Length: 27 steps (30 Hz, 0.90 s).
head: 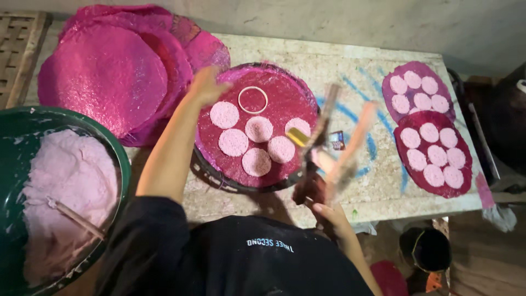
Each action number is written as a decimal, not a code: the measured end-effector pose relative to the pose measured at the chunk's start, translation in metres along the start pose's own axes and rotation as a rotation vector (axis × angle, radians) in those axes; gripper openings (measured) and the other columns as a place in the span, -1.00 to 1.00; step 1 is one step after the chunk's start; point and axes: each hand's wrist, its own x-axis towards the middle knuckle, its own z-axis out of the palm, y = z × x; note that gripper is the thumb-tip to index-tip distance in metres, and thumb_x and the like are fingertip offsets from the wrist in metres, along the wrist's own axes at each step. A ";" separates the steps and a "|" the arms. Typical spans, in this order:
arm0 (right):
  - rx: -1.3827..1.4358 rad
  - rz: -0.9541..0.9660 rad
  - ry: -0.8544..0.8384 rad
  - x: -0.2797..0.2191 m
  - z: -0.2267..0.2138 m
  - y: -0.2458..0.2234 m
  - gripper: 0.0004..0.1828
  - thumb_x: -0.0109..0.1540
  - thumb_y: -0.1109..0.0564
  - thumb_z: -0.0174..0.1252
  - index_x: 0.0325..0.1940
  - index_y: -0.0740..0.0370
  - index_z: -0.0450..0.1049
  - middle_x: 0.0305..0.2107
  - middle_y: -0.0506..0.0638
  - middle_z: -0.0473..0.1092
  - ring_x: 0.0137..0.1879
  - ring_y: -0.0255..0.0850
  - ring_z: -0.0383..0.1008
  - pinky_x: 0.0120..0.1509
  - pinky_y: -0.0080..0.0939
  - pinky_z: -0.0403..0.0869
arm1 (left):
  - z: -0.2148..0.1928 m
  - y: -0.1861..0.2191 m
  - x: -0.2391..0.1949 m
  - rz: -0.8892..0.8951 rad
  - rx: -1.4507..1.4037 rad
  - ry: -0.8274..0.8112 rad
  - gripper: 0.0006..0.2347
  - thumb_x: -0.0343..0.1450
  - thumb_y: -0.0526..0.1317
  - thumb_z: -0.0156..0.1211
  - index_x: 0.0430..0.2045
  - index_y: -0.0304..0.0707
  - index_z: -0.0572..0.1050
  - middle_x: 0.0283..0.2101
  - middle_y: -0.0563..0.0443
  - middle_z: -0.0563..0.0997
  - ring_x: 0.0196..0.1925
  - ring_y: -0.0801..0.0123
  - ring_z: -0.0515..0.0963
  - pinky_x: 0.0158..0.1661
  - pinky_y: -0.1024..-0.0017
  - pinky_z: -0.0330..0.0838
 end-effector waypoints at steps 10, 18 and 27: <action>0.125 -0.110 0.123 0.007 -0.021 0.015 0.06 0.04 -0.09 0.31 0.51 0.29 0.02 0.12 0.20 0.31 0.26 0.03 0.35 0.41 0.19 0.31 | 0.070 -0.157 -0.031 -0.181 -0.721 0.392 -0.68 0.52 -0.32 -0.02 0.18 -0.30 0.46 0.10 -0.13 0.60 0.11 0.26 0.55 0.13 0.37 0.38; 0.194 -0.093 -0.004 0.030 -0.021 0.028 -0.03 0.10 -0.08 0.33 0.49 0.28 0.09 0.15 0.22 0.31 0.29 0.07 0.35 0.45 0.22 0.28 | 0.154 -0.133 -0.224 -0.516 -1.176 0.212 -0.51 0.46 -0.34 0.16 0.27 -0.16 0.11 0.19 -0.10 0.33 0.16 0.07 0.49 -0.03 -0.02 0.59; 0.140 -0.065 -0.033 0.008 -0.021 0.028 -0.06 0.13 -0.05 0.34 0.48 0.26 0.07 0.17 0.19 0.30 0.30 0.04 0.33 0.46 0.16 0.28 | 0.181 -0.060 -0.264 -0.362 -1.413 0.126 -0.64 0.46 -0.36 0.09 0.16 -0.22 0.24 0.16 -0.12 0.44 0.16 0.11 0.49 0.09 0.05 0.53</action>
